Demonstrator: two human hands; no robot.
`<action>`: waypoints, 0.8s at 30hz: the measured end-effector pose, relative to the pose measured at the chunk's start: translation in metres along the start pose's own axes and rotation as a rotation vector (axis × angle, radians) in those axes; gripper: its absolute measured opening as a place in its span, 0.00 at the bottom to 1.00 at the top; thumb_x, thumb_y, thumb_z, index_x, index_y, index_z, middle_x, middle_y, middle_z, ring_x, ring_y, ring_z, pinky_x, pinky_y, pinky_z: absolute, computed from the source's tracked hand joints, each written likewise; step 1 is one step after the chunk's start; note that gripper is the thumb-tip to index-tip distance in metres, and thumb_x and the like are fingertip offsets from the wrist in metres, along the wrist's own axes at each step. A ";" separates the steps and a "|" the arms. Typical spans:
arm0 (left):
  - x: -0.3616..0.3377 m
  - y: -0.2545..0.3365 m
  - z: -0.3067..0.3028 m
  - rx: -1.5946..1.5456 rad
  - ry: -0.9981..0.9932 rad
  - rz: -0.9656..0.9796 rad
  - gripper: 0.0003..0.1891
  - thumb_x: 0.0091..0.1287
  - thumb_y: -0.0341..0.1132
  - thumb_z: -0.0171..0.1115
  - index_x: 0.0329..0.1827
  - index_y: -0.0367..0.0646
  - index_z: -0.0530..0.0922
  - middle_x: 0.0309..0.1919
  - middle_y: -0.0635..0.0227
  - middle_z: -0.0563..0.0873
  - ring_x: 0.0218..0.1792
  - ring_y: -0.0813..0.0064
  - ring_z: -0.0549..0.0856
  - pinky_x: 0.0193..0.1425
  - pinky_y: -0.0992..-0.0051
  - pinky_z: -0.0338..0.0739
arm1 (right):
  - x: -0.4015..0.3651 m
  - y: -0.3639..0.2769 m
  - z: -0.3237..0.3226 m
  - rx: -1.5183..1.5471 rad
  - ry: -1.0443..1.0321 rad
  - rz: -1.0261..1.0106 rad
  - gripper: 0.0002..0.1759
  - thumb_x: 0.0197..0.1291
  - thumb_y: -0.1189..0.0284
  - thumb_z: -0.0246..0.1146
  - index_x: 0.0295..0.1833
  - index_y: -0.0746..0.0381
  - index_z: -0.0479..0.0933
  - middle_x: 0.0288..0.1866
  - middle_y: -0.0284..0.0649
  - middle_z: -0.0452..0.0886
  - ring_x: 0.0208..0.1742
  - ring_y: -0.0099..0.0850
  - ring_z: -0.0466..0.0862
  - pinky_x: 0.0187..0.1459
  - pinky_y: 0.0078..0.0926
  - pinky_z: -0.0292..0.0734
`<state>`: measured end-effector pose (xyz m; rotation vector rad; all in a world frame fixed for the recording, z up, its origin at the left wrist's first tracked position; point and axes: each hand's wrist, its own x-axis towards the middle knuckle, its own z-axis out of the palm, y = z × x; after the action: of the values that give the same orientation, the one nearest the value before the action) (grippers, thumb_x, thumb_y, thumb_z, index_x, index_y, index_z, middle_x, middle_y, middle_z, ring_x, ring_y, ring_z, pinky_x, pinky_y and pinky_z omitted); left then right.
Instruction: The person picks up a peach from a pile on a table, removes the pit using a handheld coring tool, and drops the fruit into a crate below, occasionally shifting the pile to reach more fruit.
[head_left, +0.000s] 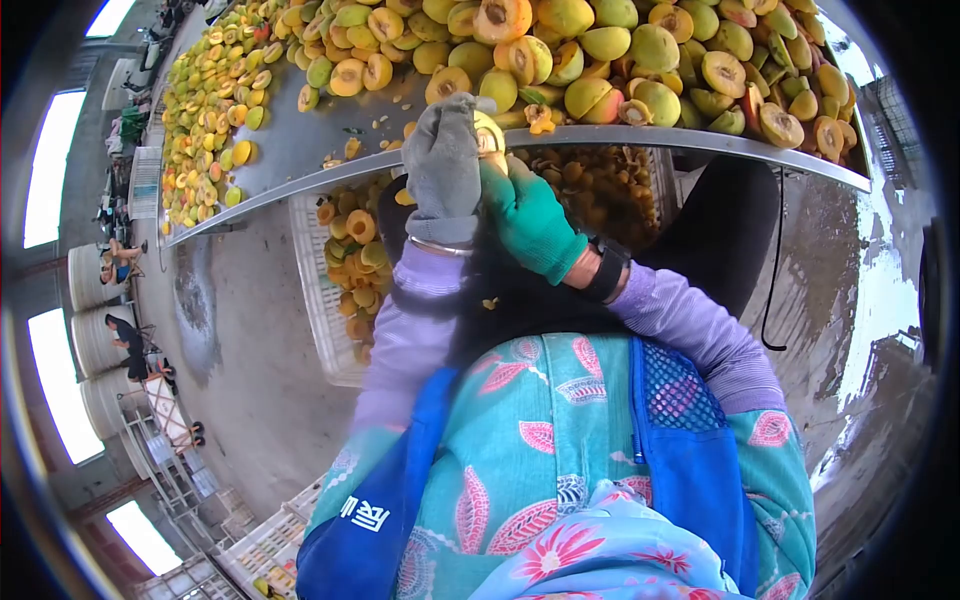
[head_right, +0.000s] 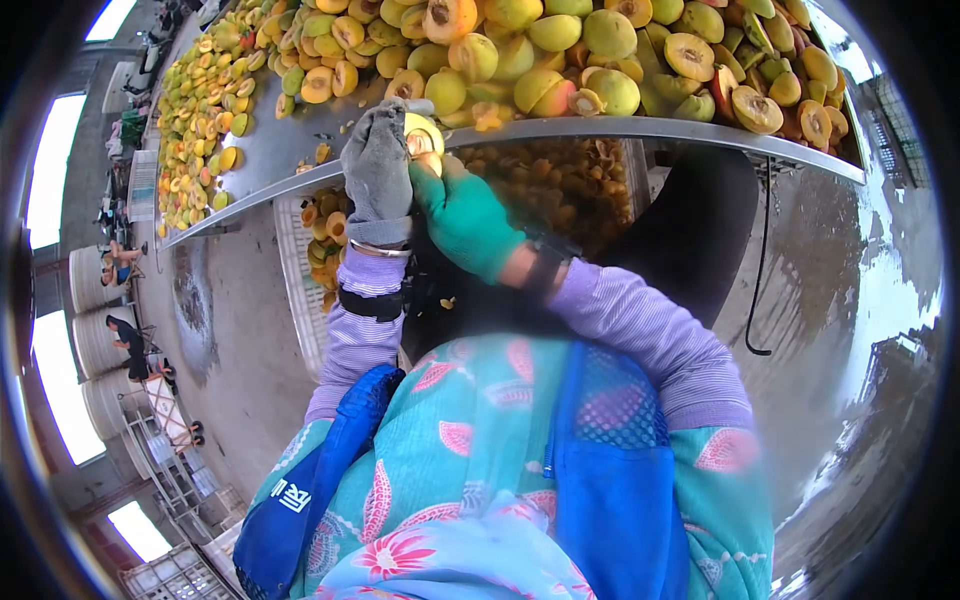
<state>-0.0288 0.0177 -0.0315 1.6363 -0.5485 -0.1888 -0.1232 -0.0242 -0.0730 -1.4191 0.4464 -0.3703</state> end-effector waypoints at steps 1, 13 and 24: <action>0.000 0.000 0.004 -0.082 0.076 0.026 0.12 0.72 0.36 0.55 0.40 0.38 0.84 0.31 0.73 0.85 0.27 0.86 0.76 0.31 0.83 0.70 | 0.001 0.004 0.002 -0.003 0.035 0.001 0.23 0.70 0.54 0.52 0.46 0.67 0.74 0.30 0.55 0.79 0.30 0.44 0.80 0.34 0.41 0.74; 0.001 0.001 -0.013 0.040 -0.126 -0.008 0.13 0.73 0.35 0.53 0.42 0.33 0.81 0.36 0.61 0.88 0.34 0.75 0.85 0.41 0.76 0.80 | -0.012 -0.047 -0.010 0.241 -0.174 0.340 0.25 0.71 0.48 0.48 0.42 0.61 0.73 0.22 0.33 0.71 0.19 0.24 0.71 0.19 0.24 0.66; 0.037 0.020 -0.004 0.113 -0.488 0.299 0.11 0.70 0.34 0.55 0.38 0.38 0.84 0.32 0.69 0.88 0.35 0.81 0.83 0.43 0.80 0.77 | 0.002 -0.056 -0.035 0.789 -0.586 0.535 0.27 0.70 0.41 0.44 0.35 0.53 0.68 0.17 0.24 0.63 0.15 0.19 0.63 0.19 0.19 0.62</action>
<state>0.0002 0.0041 -0.0048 1.5957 -1.1850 -0.3422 -0.1386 -0.0621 -0.0212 -0.5488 0.1443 0.2920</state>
